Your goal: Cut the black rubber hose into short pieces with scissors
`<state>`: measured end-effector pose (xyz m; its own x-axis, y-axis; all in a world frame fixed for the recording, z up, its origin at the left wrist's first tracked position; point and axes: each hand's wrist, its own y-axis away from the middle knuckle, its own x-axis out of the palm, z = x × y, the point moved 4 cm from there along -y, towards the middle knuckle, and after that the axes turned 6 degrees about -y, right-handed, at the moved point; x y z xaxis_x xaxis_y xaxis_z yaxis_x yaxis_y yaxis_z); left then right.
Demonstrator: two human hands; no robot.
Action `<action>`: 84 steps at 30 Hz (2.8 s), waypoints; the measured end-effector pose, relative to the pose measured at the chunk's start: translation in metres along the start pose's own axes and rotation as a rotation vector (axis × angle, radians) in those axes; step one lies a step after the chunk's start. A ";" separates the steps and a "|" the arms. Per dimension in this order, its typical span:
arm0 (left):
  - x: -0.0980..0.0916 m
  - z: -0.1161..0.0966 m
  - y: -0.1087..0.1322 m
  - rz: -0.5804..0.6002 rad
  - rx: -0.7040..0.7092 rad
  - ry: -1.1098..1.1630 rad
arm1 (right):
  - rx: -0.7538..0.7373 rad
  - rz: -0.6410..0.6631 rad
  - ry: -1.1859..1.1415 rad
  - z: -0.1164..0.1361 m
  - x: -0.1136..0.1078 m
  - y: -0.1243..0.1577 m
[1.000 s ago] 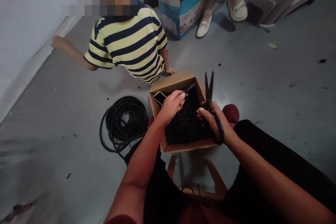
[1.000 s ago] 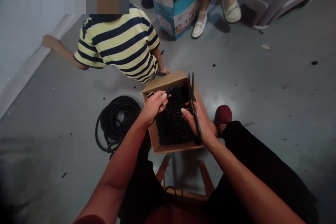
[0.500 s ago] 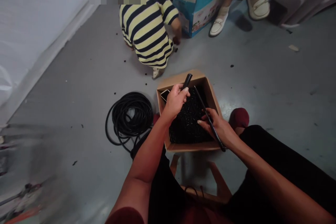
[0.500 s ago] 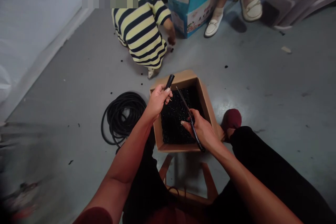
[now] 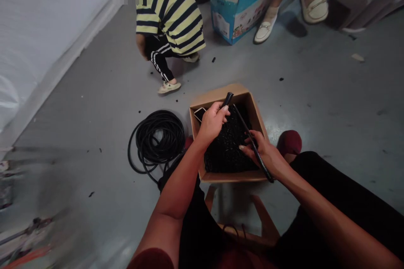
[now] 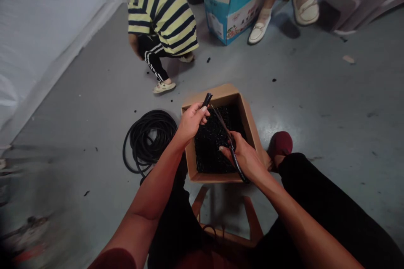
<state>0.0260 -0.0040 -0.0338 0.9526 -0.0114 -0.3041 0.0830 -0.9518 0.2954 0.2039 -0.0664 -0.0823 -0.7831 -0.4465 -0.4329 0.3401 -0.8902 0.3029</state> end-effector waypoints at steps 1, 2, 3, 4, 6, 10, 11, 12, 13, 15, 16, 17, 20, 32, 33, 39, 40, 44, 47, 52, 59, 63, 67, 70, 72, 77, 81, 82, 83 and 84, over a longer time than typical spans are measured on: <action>0.000 0.001 -0.001 0.000 0.012 -0.036 | 0.002 0.005 -0.007 0.001 0.000 0.000; 0.000 0.002 -0.001 0.003 0.021 -0.067 | 0.006 0.008 -0.015 0.001 0.000 0.000; 0.000 0.002 -0.001 0.007 0.028 -0.092 | 0.010 0.012 -0.021 0.001 0.000 0.000; 0.001 0.001 -0.001 0.010 0.032 -0.112 | 0.013 0.015 -0.024 0.002 0.000 0.000; 0.001 0.000 0.000 0.014 0.036 -0.141 | 0.010 0.025 -0.025 0.002 0.000 0.000; 0.001 -0.003 0.001 0.018 0.030 -0.167 | 0.003 0.045 -0.025 0.002 0.002 0.001; 0.001 -0.003 0.001 0.018 0.028 -0.168 | 0.004 0.048 -0.025 0.001 0.002 0.001; 0.001 -0.003 0.001 0.020 0.026 -0.164 | 0.006 0.049 -0.025 0.001 0.002 0.001; 0.001 -0.004 0.002 0.023 0.024 -0.156 | 0.006 0.051 -0.029 0.001 0.002 0.000; 0.001 -0.004 0.002 0.034 0.018 -0.118 | 0.006 0.050 -0.046 0.002 0.002 0.000; 0.001 -0.005 0.002 0.043 0.013 -0.088 | 0.008 0.045 -0.055 0.003 0.001 0.000; 0.000 -0.005 0.002 0.054 0.009 -0.053 | 0.012 0.039 -0.064 0.004 0.000 0.000; 0.001 -0.006 0.003 0.112 0.005 0.034 | 0.043 0.035 -0.111 0.009 -0.002 0.000; 0.002 -0.003 0.002 0.259 0.051 -0.113 | 0.006 0.051 -0.116 0.016 -0.012 0.000; 0.002 -0.002 0.002 0.265 0.044 -0.145 | 0.001 0.045 -0.091 0.018 -0.014 0.001; 0.006 -0.003 0.006 0.361 0.031 -0.288 | 0.026 0.051 -0.059 0.025 -0.019 0.003; 0.006 -0.004 0.007 0.379 0.031 -0.309 | 0.027 0.056 -0.064 0.024 -0.019 0.002; 0.007 -0.005 0.010 0.426 0.035 -0.383 | 0.014 0.059 -0.092 0.020 -0.018 0.001; 0.009 -0.006 0.012 0.447 0.055 -0.406 | 0.006 0.072 -0.120 0.017 -0.017 0.001; 0.012 -0.009 0.014 0.464 0.081 -0.447 | -0.006 0.060 -0.076 0.014 -0.016 -0.001; 0.014 -0.009 0.013 0.486 0.072 -0.453 | 0.047 0.036 0.063 0.021 -0.019 -0.001; 0.013 -0.010 0.013 0.478 0.057 -0.456 | 0.046 0.008 0.084 0.020 -0.019 -0.001; 0.011 -0.012 0.014 0.469 0.052 -0.460 | 0.058 0.018 0.131 0.014 -0.014 -0.002; 0.010 -0.012 0.014 0.480 0.049 -0.504 | 0.043 0.026 0.151 0.009 -0.009 -0.002; 0.009 -0.009 0.014 0.505 0.056 -0.544 | 0.041 0.038 0.153 0.007 -0.006 -0.001; 0.009 0.003 0.012 0.544 0.056 -0.698 | 0.111 0.111 0.157 0.001 0.003 0.001; 0.011 0.015 0.011 0.603 0.033 -0.867 | 0.130 0.167 0.140 -0.004 0.013 0.002; 0.012 0.018 0.011 0.612 0.033 -0.915 | 0.126 0.177 0.131 -0.005 0.015 0.003; 0.012 0.021 0.011 0.618 0.033 -0.961 | 0.114 0.184 0.116 -0.006 0.018 0.003; 0.013 0.024 0.011 0.625 0.030 -1.010 | 0.094 0.187 0.091 -0.007 0.022 0.004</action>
<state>0.0321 -0.0217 -0.0564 0.1625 -0.7003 -0.6951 -0.3336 -0.7020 0.6292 0.1918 -0.0802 -0.0960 -0.6593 -0.6131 -0.4351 0.4220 -0.7808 0.4608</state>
